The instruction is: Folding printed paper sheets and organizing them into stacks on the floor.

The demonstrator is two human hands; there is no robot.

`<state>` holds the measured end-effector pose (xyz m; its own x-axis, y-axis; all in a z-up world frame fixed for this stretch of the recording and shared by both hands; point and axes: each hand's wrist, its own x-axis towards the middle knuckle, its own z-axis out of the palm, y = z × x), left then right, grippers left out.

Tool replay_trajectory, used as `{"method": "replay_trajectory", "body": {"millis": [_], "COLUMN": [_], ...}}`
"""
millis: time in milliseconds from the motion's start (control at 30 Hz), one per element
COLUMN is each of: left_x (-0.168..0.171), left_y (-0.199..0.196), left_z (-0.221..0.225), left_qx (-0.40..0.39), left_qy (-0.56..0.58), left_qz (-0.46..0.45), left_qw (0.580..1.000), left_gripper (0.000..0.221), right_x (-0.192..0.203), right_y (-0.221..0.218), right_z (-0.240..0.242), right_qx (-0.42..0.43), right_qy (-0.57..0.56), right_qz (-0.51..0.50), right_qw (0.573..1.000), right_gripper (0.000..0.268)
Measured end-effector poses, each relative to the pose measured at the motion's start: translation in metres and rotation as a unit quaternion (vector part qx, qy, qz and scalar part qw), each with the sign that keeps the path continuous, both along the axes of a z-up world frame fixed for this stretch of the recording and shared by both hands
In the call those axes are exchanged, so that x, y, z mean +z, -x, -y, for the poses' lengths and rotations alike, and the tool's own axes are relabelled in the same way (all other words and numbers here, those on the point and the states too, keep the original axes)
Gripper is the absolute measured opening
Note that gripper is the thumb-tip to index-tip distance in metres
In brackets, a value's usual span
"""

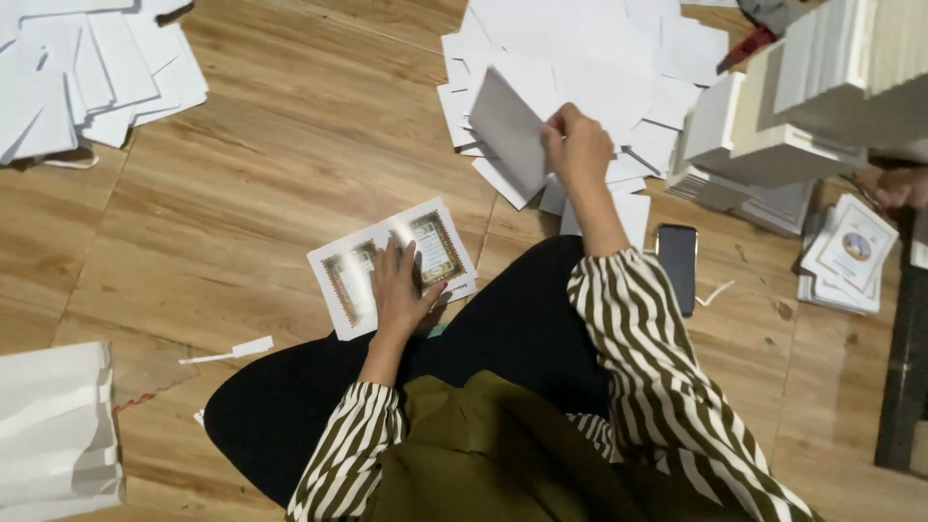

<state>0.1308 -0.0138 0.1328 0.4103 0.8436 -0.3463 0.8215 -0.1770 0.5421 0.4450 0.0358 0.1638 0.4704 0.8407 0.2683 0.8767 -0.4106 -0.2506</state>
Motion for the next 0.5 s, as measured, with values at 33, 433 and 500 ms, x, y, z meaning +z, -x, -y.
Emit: {"method": "replay_trajectory", "body": {"millis": [33,433,500], "left_x": [0.012,0.000,-0.013], "left_y": [-0.008,0.012,0.023], "left_z": [0.004,0.049,0.053], "left_qx": [0.050,0.293,0.333], "left_qy": [-0.004,0.143,0.174], "left_qz": [0.147,0.524,0.510], "left_qw": [0.988,0.787,0.774], "left_gripper": [0.078,0.046,0.040], "right_x": [0.022,-0.023,-0.028], "right_y": [0.026,0.204,0.205], "right_z": [0.015,0.112,0.111], "right_qx": [0.039,0.266,0.274], "right_qy": [-0.052,-0.041,-0.029], "right_qz": [-0.084,-0.523,-0.541], "right_qw": [0.994,0.809,0.795], "right_gripper": [0.011,0.036,0.043]}}
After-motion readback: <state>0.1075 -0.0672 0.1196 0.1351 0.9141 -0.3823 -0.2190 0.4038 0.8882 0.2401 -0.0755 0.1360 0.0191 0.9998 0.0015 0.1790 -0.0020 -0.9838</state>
